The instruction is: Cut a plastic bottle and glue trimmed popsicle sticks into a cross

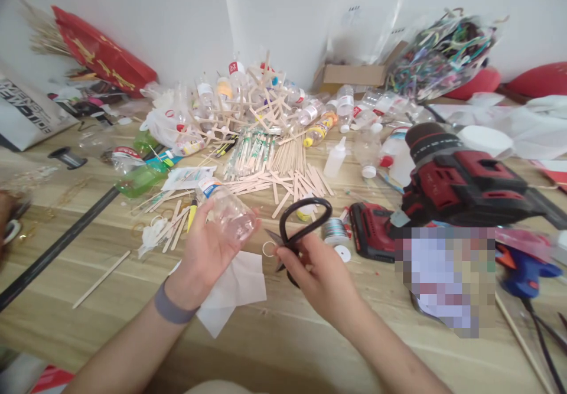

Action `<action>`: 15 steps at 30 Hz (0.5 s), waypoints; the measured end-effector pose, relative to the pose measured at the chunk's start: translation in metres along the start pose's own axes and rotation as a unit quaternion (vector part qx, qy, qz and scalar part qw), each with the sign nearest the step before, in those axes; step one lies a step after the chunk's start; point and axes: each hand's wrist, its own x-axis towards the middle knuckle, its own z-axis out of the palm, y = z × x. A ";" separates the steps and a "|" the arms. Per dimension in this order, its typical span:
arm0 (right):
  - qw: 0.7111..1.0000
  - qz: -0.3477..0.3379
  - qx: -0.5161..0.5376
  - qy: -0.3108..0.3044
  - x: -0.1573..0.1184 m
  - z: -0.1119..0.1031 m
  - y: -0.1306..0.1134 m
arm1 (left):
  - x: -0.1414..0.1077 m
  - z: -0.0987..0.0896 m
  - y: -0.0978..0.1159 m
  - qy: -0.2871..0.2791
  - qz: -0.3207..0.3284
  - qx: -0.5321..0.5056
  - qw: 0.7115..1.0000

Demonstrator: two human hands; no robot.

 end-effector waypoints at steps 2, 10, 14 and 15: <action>0.981 -0.130 -0.126 0.063 0.006 -0.001 0.004 | 0.001 0.011 0.001 -0.004 -0.006 0.020 1.000; 0.805 -0.322 -0.472 0.159 0.011 -0.013 0.006 | 0.008 0.031 -0.009 -0.015 -0.018 0.039 0.999; 0.805 -0.311 -0.479 0.162 0.009 -0.014 0.005 | 0.006 0.036 -0.010 0.015 -0.024 0.035 0.999; 0.805 -0.310 -0.479 0.160 0.009 -0.014 0.005 | 0.005 0.036 -0.010 0.019 -0.032 0.031 0.999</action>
